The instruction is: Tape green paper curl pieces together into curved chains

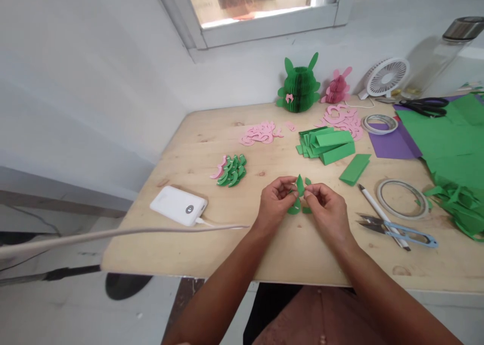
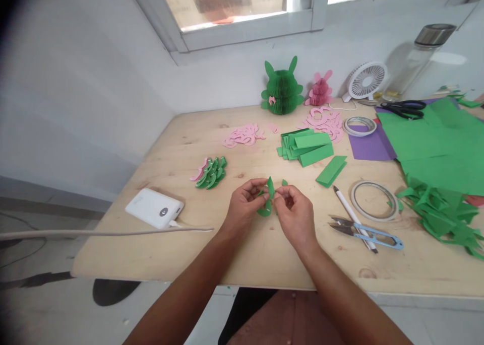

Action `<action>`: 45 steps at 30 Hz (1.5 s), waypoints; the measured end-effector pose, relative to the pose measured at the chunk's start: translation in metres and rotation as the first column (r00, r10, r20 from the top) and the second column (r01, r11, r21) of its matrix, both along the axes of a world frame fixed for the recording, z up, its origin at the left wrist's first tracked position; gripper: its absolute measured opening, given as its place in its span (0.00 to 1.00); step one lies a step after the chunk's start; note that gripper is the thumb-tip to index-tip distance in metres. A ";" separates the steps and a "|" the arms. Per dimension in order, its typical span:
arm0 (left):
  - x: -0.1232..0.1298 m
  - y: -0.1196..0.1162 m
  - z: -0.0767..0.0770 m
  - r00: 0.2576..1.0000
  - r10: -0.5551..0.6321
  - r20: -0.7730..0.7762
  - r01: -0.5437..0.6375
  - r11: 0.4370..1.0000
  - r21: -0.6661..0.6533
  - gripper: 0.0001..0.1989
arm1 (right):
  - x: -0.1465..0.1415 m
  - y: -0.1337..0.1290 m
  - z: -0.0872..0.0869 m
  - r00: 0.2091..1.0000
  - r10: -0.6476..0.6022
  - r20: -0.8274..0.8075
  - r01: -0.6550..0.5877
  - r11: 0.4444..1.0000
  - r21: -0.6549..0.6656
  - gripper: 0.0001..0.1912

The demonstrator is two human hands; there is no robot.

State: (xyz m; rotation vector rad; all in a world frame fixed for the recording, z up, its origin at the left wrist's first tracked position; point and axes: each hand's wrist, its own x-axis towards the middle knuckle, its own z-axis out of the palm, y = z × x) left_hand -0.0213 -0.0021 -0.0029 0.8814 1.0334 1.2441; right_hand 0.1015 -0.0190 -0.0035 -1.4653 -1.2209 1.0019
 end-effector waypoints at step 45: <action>0.000 0.002 -0.004 0.998 0.033 -0.045 -0.034 0.999 -0.021 0.15 | 0.144 -0.048 0.011 0.449 -0.002 0.893 -0.376 0.906 0.191 0.10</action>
